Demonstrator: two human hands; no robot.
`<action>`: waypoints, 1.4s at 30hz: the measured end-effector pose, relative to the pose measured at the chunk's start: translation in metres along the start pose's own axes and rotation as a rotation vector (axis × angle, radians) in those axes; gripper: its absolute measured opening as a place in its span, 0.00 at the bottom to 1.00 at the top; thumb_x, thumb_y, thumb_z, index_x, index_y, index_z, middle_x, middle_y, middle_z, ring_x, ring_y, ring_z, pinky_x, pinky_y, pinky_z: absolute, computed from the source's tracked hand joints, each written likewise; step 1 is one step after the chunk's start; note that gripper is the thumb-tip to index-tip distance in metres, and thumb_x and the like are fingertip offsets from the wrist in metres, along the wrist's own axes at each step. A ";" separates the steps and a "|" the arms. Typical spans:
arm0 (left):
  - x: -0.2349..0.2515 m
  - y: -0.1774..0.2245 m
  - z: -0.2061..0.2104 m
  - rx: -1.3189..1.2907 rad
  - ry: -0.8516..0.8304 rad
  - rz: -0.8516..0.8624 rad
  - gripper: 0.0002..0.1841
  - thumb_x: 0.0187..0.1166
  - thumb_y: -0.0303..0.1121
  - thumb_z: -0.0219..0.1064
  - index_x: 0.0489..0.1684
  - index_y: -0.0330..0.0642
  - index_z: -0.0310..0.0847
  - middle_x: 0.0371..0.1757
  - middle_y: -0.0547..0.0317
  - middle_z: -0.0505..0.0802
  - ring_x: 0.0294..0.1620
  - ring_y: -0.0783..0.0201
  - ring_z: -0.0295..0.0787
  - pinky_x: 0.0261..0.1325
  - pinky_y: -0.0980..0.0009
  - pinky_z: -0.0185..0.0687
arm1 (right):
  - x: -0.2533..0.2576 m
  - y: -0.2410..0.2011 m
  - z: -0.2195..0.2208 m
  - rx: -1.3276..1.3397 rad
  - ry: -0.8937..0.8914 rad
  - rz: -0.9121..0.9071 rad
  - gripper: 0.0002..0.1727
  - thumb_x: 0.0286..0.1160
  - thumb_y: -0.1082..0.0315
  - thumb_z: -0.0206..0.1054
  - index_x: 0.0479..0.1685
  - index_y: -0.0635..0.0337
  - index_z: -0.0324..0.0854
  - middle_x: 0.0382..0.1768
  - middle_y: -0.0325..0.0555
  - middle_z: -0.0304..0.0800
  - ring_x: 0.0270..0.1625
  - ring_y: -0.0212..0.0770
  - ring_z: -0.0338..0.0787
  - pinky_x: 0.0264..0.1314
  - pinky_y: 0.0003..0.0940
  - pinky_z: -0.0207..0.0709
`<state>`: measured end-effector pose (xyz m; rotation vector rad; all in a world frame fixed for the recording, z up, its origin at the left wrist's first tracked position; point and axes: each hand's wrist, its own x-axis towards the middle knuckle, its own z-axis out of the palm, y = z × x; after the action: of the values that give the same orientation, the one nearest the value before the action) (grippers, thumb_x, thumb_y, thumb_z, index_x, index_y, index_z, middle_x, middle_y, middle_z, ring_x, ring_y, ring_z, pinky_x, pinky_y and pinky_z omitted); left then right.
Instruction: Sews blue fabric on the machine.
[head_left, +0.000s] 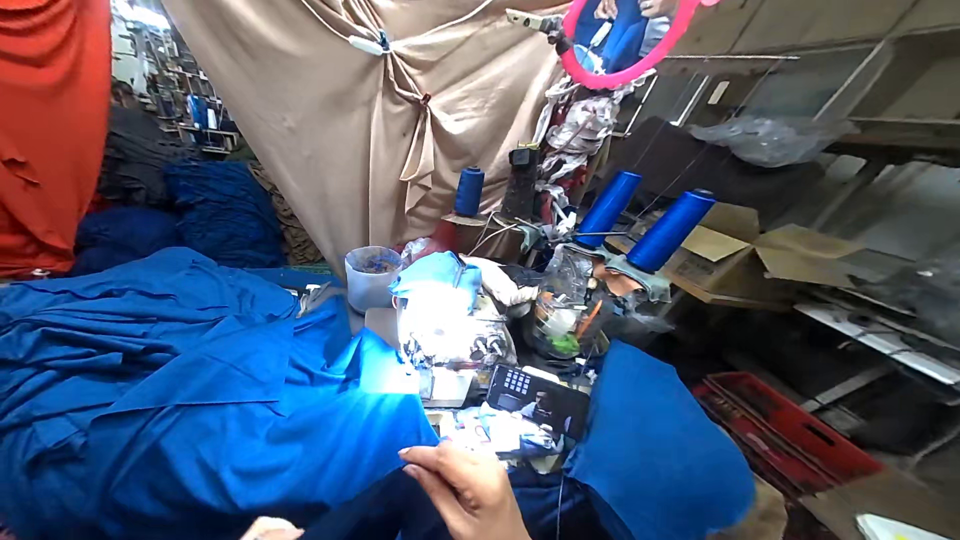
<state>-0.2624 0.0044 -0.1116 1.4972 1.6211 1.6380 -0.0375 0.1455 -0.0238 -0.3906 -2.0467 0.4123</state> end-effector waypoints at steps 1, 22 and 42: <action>0.006 -0.012 -0.012 -0.027 0.039 0.066 0.08 0.71 0.28 0.78 0.37 0.29 0.90 0.40 0.55 0.95 0.48 0.72 0.91 0.60 0.71 0.86 | -0.004 -0.001 0.001 0.020 0.004 0.030 0.10 0.82 0.67 0.68 0.48 0.62 0.93 0.37 0.43 0.96 0.39 0.29 0.93 0.47 0.22 0.86; 0.238 -0.020 0.100 0.595 -0.500 0.123 0.12 0.74 0.44 0.76 0.38 0.45 0.95 0.44 0.53 0.96 0.56 0.51 0.90 0.66 0.45 0.78 | -0.089 0.107 0.057 0.190 -0.133 0.985 0.13 0.79 0.66 0.68 0.51 0.67 0.89 0.42 0.52 0.95 0.41 0.40 0.94 0.52 0.40 0.88; 0.218 -0.024 0.110 0.470 -0.333 0.117 0.10 0.78 0.35 0.71 0.44 0.38 0.94 0.51 0.50 0.96 0.58 0.55 0.92 0.68 0.55 0.84 | -0.050 0.118 0.055 0.486 0.029 1.038 0.09 0.76 0.67 0.71 0.39 0.65 0.91 0.34 0.41 0.93 0.41 0.28 0.89 0.53 0.31 0.83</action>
<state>-0.2549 0.2462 -0.0720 1.9997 1.8253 1.0176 -0.0497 0.2214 -0.1402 -1.1227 -1.4917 1.4666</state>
